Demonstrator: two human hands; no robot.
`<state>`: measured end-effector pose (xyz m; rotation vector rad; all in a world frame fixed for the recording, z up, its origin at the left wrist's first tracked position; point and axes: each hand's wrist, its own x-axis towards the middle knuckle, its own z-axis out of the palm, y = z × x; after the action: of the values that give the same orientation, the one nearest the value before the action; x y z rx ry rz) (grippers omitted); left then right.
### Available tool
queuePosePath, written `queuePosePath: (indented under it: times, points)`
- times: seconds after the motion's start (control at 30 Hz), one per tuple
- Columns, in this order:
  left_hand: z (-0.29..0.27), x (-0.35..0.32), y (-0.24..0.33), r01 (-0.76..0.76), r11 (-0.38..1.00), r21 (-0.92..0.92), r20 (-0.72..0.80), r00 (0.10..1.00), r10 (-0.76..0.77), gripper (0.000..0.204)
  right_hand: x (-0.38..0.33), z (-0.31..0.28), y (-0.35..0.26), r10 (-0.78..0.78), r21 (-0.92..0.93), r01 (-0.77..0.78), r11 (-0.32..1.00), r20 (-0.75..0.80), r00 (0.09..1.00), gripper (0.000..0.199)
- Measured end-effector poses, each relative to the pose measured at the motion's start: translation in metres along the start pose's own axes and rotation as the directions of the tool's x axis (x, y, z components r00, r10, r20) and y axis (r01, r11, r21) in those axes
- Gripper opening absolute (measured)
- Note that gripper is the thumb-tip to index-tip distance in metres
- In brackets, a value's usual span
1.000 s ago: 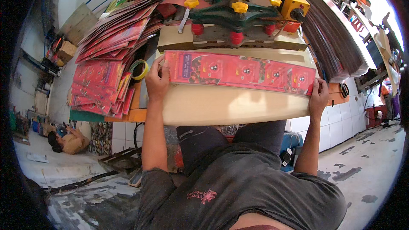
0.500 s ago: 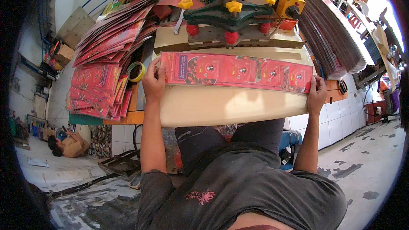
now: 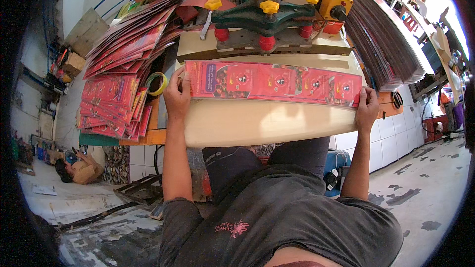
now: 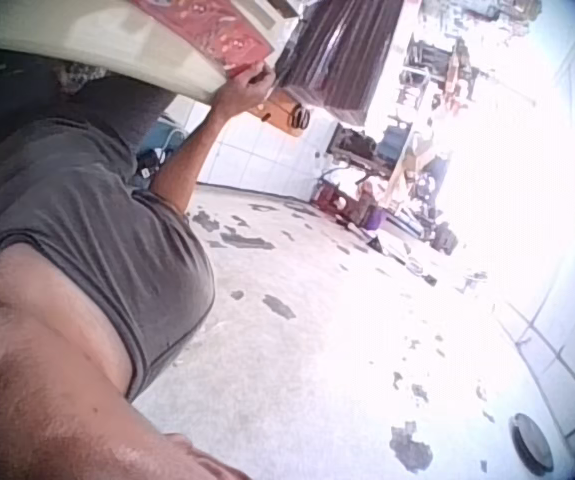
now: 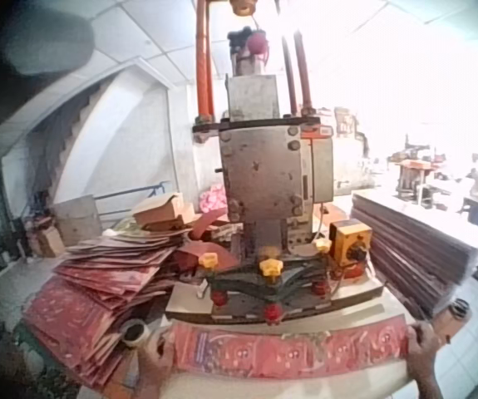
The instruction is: The person positions, aligns, and folds printed packaging strips on a work platform beneath a press machine by hand.
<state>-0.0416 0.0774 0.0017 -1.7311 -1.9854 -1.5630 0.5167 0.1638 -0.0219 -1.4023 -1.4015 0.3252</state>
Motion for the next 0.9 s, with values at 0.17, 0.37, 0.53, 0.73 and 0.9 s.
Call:
queuePosePath:
  times: [0.17, 0.37, 0.53, 0.73, 0.9]
  points:
    - [-0.0003, 0.0005, 0.001, -0.009, 1.0, 0.004, 0.005, 1.0, 0.009, 0.035, 0.0008, -0.0009, 0.0048, 0.022, 0.029, -0.022, 0.999, 0.008, 1.0, 0.03]
    - [0.0003, 0.0007, -0.0017, 0.037, 0.999, -0.014, 0.021, 0.999, -0.036, 0.036, 0.0001, -0.0011, 0.0026, 0.033, 0.001, -0.033, 0.999, 0.004, 0.999, 0.029]
    - [0.0, 0.001, -0.0022, 0.022, 1.0, -0.008, 0.021, 1.0, -0.022, 0.036, 0.0011, -0.0011, 0.0048, 0.037, -0.004, -0.037, 0.999, 0.011, 0.999, 0.028]
    - [-0.0015, 0.0015, 0.0023, 0.028, 1.0, 0.01, 0.03, 0.999, -0.029, 0.035, 0.0005, -0.0006, 0.0031, 0.028, -0.003, -0.028, 1.0, 0.0, 1.0, 0.027]
    - [-0.0018, 0.0013, 0.0032, 0.025, 1.0, -0.002, 0.024, 0.999, -0.024, 0.035, 0.0006, 0.0003, 0.0045, 0.014, -0.007, -0.014, 1.0, 0.004, 1.0, 0.025]
